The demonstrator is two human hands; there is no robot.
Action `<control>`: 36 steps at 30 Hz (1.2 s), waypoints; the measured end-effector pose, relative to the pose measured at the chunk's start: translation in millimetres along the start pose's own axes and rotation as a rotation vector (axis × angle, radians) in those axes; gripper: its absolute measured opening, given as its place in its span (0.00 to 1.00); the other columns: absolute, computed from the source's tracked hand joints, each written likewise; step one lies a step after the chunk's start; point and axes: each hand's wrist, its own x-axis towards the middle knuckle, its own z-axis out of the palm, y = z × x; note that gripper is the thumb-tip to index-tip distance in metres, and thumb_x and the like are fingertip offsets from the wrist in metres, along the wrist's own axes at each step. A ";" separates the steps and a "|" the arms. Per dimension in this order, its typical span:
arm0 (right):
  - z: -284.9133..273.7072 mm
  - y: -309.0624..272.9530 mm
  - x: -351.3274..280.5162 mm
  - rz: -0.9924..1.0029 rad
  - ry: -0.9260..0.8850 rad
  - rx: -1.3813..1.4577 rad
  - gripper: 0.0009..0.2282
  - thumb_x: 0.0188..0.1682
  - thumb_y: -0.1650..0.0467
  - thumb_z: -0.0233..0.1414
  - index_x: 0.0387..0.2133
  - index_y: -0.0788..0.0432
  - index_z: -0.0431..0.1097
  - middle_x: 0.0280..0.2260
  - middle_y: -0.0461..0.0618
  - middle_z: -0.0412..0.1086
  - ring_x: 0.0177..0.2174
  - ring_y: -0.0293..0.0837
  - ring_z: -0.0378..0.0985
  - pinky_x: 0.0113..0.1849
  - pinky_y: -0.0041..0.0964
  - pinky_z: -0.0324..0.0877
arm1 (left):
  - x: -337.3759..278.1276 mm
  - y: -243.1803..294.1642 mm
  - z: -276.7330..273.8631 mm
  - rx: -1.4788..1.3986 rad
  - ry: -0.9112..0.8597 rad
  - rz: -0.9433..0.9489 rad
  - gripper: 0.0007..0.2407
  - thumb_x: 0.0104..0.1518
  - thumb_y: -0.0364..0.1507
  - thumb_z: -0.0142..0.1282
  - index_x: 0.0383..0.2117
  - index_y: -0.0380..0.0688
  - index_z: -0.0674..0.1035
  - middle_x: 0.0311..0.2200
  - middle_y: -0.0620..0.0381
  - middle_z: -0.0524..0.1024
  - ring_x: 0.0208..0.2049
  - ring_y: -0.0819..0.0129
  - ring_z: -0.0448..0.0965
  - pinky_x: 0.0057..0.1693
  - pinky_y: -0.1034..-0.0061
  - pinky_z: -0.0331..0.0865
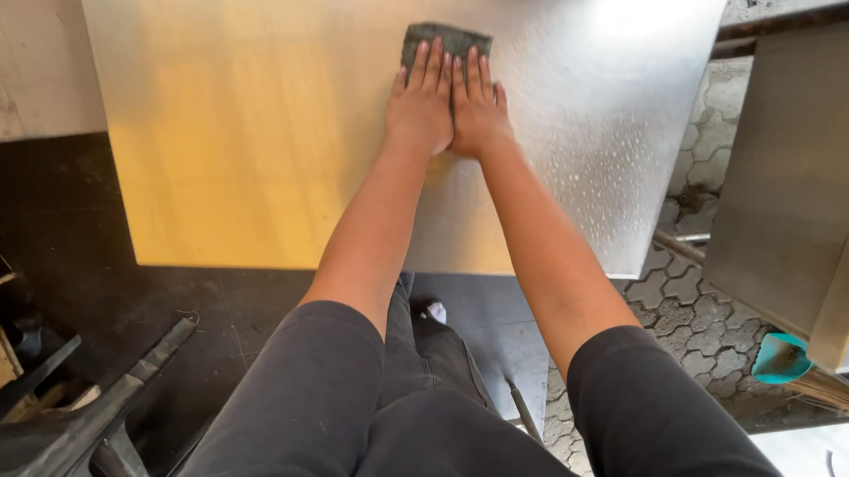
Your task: Cleaning metal and wooden countertops using a spray bottle and a rag.
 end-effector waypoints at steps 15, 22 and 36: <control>178.9 9.5 -309.5 -0.002 -0.206 0.073 0.58 0.35 0.63 0.65 0.73 0.57 0.24 0.73 0.58 0.16 0.71 0.54 0.18 0.67 0.60 0.33 | -271.2 162.3 165.6 -0.096 -0.224 -0.013 0.32 0.62 0.29 0.36 0.74 0.42 0.40 0.75 0.51 0.25 0.74 0.54 0.20 0.75 0.51 0.31; 182.4 15.2 -290.8 0.006 -0.225 0.088 0.60 0.34 0.64 0.68 0.73 0.59 0.24 0.72 0.59 0.16 0.71 0.56 0.18 0.67 0.60 0.33 | -261.3 163.9 153.6 -0.073 -0.243 -0.023 0.33 0.62 0.27 0.39 0.74 0.43 0.41 0.75 0.54 0.27 0.75 0.56 0.23 0.75 0.55 0.36; 79.9 66.4 -120.8 -0.024 -0.013 -0.006 0.45 0.48 0.62 0.54 0.73 0.61 0.29 0.71 0.63 0.20 0.70 0.60 0.22 0.65 0.62 0.41 | -75.1 124.6 82.7 -0.025 -0.016 -0.055 0.28 0.66 0.33 0.33 0.73 0.43 0.45 0.74 0.53 0.30 0.73 0.60 0.26 0.71 0.60 0.43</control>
